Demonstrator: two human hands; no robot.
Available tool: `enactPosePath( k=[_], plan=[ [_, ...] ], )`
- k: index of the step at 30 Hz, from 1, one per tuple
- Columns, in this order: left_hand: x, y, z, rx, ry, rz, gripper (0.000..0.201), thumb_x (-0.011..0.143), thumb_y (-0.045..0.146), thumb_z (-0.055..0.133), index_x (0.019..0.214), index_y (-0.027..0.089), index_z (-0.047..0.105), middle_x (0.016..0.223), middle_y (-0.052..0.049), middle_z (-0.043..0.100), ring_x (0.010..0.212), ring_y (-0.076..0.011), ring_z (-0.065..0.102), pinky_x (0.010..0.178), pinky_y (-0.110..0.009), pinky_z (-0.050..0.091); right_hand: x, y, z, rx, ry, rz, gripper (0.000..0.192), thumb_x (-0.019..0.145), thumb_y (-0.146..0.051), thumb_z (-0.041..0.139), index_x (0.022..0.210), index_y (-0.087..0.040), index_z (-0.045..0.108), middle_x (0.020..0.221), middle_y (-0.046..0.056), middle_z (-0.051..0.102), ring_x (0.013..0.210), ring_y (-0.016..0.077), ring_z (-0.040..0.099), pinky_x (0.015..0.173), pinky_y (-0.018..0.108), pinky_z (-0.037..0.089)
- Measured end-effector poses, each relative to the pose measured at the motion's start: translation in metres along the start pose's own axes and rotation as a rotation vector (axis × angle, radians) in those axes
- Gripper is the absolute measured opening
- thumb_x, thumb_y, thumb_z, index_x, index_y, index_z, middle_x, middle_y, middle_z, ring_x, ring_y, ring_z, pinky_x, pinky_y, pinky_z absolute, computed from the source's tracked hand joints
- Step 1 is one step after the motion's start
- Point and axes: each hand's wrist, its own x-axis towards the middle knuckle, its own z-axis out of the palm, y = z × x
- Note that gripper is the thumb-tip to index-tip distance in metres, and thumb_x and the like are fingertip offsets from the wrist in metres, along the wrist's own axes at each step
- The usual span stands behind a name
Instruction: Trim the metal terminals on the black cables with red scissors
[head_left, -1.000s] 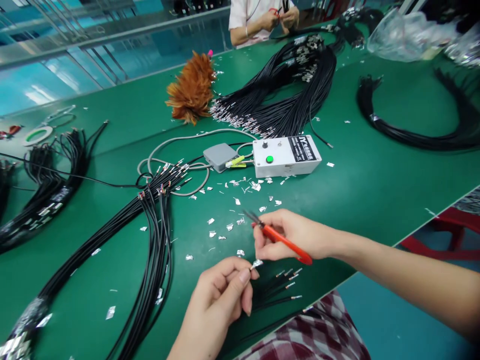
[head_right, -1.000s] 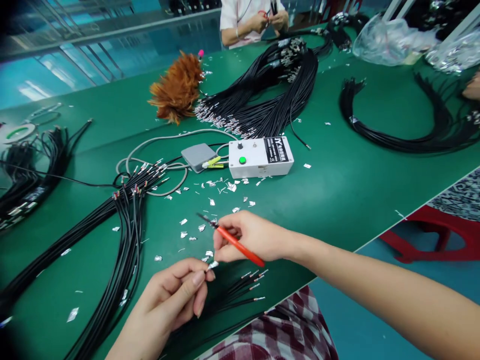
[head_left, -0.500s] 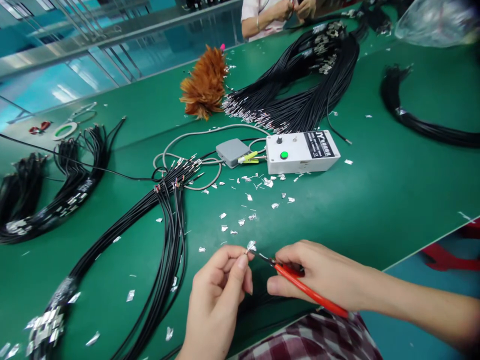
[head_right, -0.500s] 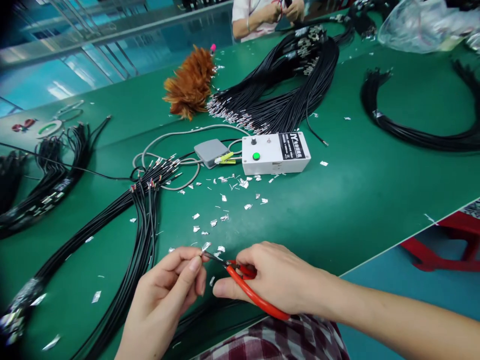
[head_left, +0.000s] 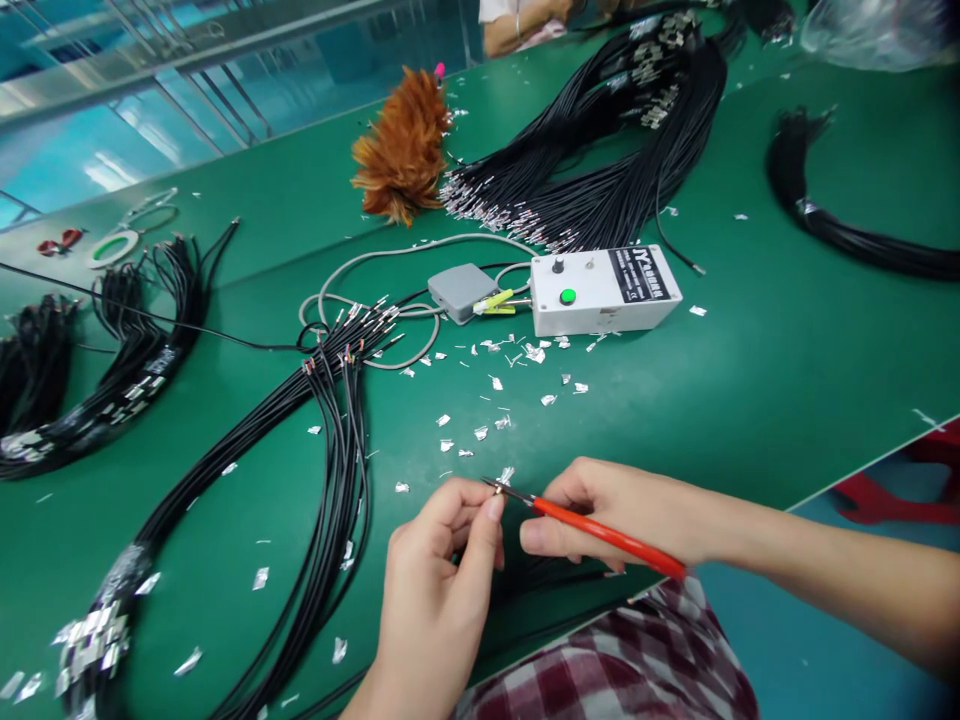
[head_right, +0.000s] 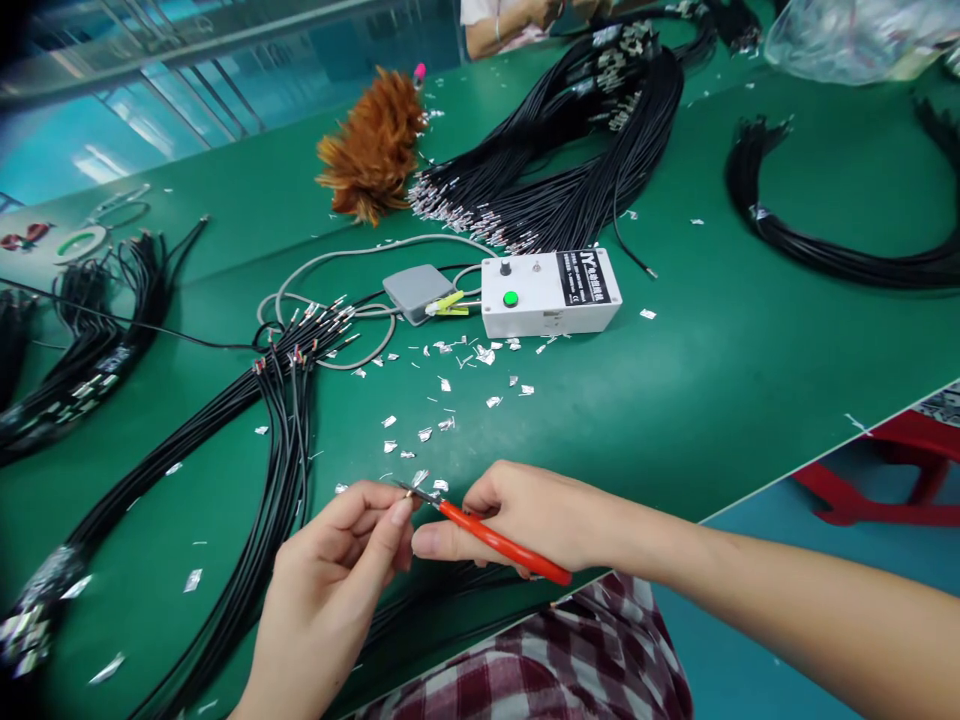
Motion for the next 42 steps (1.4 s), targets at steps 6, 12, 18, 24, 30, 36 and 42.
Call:
enactPosePath(
  k=[6, 12, 18, 24, 30, 36, 42],
  plan=[
    [-0.001, 0.001, 0.001, 0.062, 0.026, -0.003, 0.015, 0.086, 0.027, 0.055, 0.074, 0.020, 0.058, 0.055, 0.004, 0.052, 0.049, -0.0105, 0.043, 0.045, -0.021, 0.034, -0.001, -0.002, 0.000, -0.028, 0.030, 0.007, 0.050, 0.077, -0.064, 0.055, 0.059, -0.019, 0.045, 0.051, -0.006, 0.039, 0.044, 0.0077, 0.034, 0.040, 0.021, 0.025],
    [-0.001, -0.001, 0.005, 0.201, 0.093, 0.120, 0.012, 0.085, 0.021, 0.056, 0.074, 0.021, 0.058, 0.064, 0.001, 0.062, 0.057, -0.0137, 0.056, 0.055, -0.022, 0.042, -0.003, -0.008, 0.004, -0.243, 0.210, 0.027, 0.053, 0.073, -0.066, 0.057, 0.054, -0.020, 0.040, 0.051, -0.005, 0.032, 0.050, 0.0096, 0.024, 0.038, 0.023, 0.017],
    [-0.001, -0.001, 0.001, 0.008, 0.137, -0.022, 0.013, 0.086, 0.028, 0.055, 0.076, 0.020, 0.059, 0.053, 0.004, 0.052, 0.050, -0.0108, 0.044, 0.047, -0.021, 0.034, -0.004, -0.001, 0.006, -0.339, 0.317, 0.053, 0.055, 0.069, -0.069, 0.058, 0.054, -0.020, 0.040, 0.051, -0.005, 0.032, 0.051, 0.0104, 0.025, 0.040, 0.023, 0.019],
    [0.003, 0.002, -0.009, -0.253, 0.016, -0.207, 0.021, 0.085, 0.037, 0.058, 0.079, 0.017, 0.060, 0.050, 0.005, 0.051, 0.044, -0.0061, 0.032, 0.041, -0.017, 0.021, -0.007, 0.005, 0.003, -0.241, 0.247, 0.023, 0.052, 0.073, -0.066, 0.057, 0.058, -0.020, 0.037, 0.058, -0.006, 0.028, 0.053, 0.0097, 0.023, 0.041, 0.022, 0.019],
    [0.002, 0.001, -0.006, -0.330, -0.041, -0.252, 0.023, 0.084, 0.039, 0.060, 0.077, 0.017, 0.060, 0.048, 0.005, 0.049, 0.041, -0.0043, 0.027, 0.039, -0.016, 0.017, 0.003, 0.000, 0.007, -0.198, 0.193, -0.100, 0.050, 0.075, -0.063, 0.057, 0.059, -0.021, 0.036, 0.058, -0.006, 0.030, 0.054, 0.0097, 0.024, 0.044, 0.022, 0.021],
    [0.002, 0.004, -0.008, -0.341, -0.069, -0.294, 0.024, 0.083, 0.039, 0.060, 0.079, 0.016, 0.061, 0.045, 0.005, 0.049, 0.039, -0.0038, 0.024, 0.037, -0.016, 0.013, 0.006, -0.003, 0.009, -0.199, 0.175, -0.104, 0.051, 0.076, -0.065, 0.055, 0.059, -0.021, 0.036, 0.057, -0.007, 0.029, 0.052, 0.0095, 0.023, 0.044, 0.022, 0.020],
    [0.002, 0.004, -0.007, -0.356, -0.104, -0.309, 0.024, 0.082, 0.038, 0.061, 0.075, 0.015, 0.061, 0.044, 0.005, 0.049, 0.038, -0.0034, 0.024, 0.037, -0.015, 0.013, 0.003, -0.007, 0.010, -0.360, 0.313, -0.108, 0.054, 0.073, -0.068, 0.056, 0.057, -0.020, 0.037, 0.052, -0.007, 0.034, 0.051, 0.0096, 0.025, 0.044, 0.023, 0.020]
  ],
)
